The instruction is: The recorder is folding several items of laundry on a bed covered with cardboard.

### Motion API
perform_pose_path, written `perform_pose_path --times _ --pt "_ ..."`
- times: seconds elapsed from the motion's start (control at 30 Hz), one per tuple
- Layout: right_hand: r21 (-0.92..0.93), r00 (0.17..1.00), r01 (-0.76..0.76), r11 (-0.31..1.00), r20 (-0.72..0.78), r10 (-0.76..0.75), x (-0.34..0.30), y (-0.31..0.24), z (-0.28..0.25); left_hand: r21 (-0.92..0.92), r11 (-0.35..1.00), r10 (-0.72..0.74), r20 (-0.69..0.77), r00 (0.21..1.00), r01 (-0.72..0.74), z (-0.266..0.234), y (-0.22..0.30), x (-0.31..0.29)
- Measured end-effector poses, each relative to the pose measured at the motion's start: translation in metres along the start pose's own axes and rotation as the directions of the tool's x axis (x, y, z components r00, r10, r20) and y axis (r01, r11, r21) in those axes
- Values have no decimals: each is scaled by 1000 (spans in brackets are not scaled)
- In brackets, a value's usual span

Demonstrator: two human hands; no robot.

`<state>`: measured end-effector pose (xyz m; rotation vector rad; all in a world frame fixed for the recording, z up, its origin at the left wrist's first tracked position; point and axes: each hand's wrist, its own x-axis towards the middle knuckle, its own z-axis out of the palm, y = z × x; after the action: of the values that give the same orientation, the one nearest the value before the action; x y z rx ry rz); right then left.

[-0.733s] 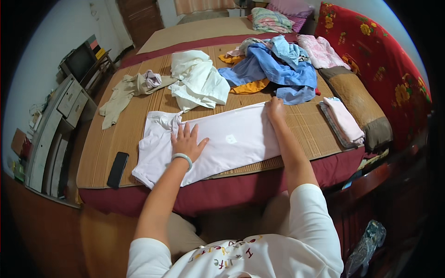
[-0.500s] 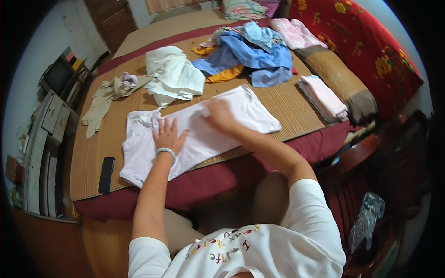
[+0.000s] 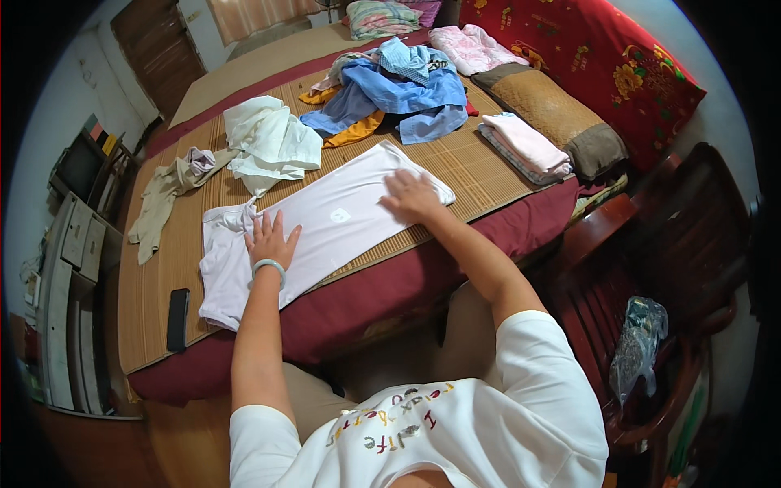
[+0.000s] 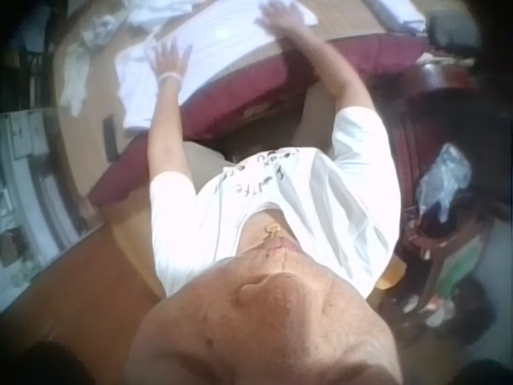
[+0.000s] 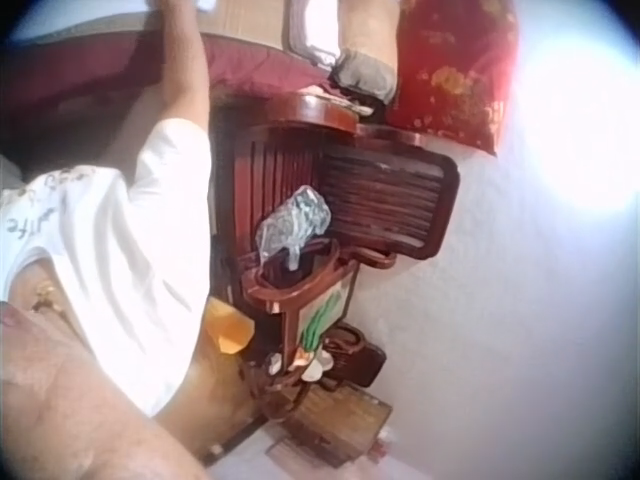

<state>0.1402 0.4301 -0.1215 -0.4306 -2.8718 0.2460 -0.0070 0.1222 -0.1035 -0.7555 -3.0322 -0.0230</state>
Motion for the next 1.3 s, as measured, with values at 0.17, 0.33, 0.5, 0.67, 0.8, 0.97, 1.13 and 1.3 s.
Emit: perform_pose_path --times 0.17,0.33,0.5,0.67,0.8,0.97,1.13,1.3 --pt "290 880 -17 957 -449 152 -13 112 21 -14 1000 27 21 999 -27 6 0 6" --pt "760 755 12 650 -433 493 -33 175 17 -153 987 59 129 990 -39 -8 11 -38" --pt "666 864 -402 628 49 501 -40 144 -20 -356 793 417 -273 867 -494 -23 24 -94" --pt "291 922 -358 887 259 287 -43 108 -47 -269 770 525 -248 814 -579 -35 26 -99" --pt "464 943 -325 824 221 248 -47 113 -44 -330 740 533 -241 811 -585 -35 20 -98" --pt "884 950 -187 428 51 308 -45 107 -26 -314 810 461 -181 869 -495 -36 15 -101" --pt "948 920 -26 318 -102 378 -37 99 -22 -301 813 454 -208 867 -498 -35 21 -101" --pt "944 893 -202 263 67 445 -31 81 -35 -287 816 444 -244 862 -502 -27 14 -98"
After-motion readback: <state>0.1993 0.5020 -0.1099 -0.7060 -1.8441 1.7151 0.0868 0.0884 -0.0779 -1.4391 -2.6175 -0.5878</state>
